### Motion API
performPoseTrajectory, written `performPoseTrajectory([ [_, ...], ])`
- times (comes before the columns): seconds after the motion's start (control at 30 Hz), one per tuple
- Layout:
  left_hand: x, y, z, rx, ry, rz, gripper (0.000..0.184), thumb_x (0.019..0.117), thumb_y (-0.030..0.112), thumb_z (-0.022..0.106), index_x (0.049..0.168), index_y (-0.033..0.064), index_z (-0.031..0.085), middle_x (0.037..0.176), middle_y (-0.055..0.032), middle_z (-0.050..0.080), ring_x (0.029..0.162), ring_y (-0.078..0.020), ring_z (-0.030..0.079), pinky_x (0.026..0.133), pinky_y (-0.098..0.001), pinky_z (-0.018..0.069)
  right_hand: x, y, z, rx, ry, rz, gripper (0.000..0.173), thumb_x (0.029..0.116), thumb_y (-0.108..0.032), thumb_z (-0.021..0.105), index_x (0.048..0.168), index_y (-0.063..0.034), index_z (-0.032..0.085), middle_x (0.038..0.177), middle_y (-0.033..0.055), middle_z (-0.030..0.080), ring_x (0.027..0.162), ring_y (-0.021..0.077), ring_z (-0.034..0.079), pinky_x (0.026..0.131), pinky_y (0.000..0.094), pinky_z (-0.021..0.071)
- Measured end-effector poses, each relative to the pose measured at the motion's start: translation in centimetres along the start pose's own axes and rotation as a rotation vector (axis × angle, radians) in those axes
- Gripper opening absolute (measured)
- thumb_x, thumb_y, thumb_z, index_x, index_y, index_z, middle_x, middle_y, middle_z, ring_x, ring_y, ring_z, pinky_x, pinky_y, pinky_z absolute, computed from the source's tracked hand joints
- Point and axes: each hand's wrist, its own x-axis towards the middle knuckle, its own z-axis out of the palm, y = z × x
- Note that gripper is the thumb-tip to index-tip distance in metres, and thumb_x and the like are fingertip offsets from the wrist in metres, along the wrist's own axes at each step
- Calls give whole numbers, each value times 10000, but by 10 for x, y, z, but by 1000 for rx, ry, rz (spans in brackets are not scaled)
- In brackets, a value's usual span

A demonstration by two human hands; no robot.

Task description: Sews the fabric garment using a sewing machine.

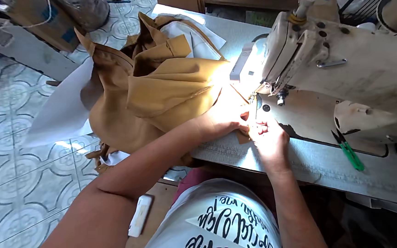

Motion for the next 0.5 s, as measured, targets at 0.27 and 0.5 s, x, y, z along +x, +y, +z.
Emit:
performPoseTrajectory([
  [0.27, -9, -3, 12, 36, 59, 87, 289, 857, 382, 780, 1076, 195, 764, 1089, -19, 711, 1184, -278, 614, 955, -532, 478, 5, 7, -3, 190, -26, -27, 174, 867, -101, 782, 1015, -46, 711, 757, 12, 656, 596, 57, 598, 560, 246, 535],
  [0.5, -1, -12, 27, 139, 311, 169, 172, 1007, 148, 578, 965, 114, 742, 962, -64, 718, 1018, -262, 676, 900, -467, 509, 14, 4, -9, 506, -120, 260, 175, 880, -69, 798, 1018, -34, 697, 706, 10, 695, 557, 67, 655, 531, 242, 580],
])
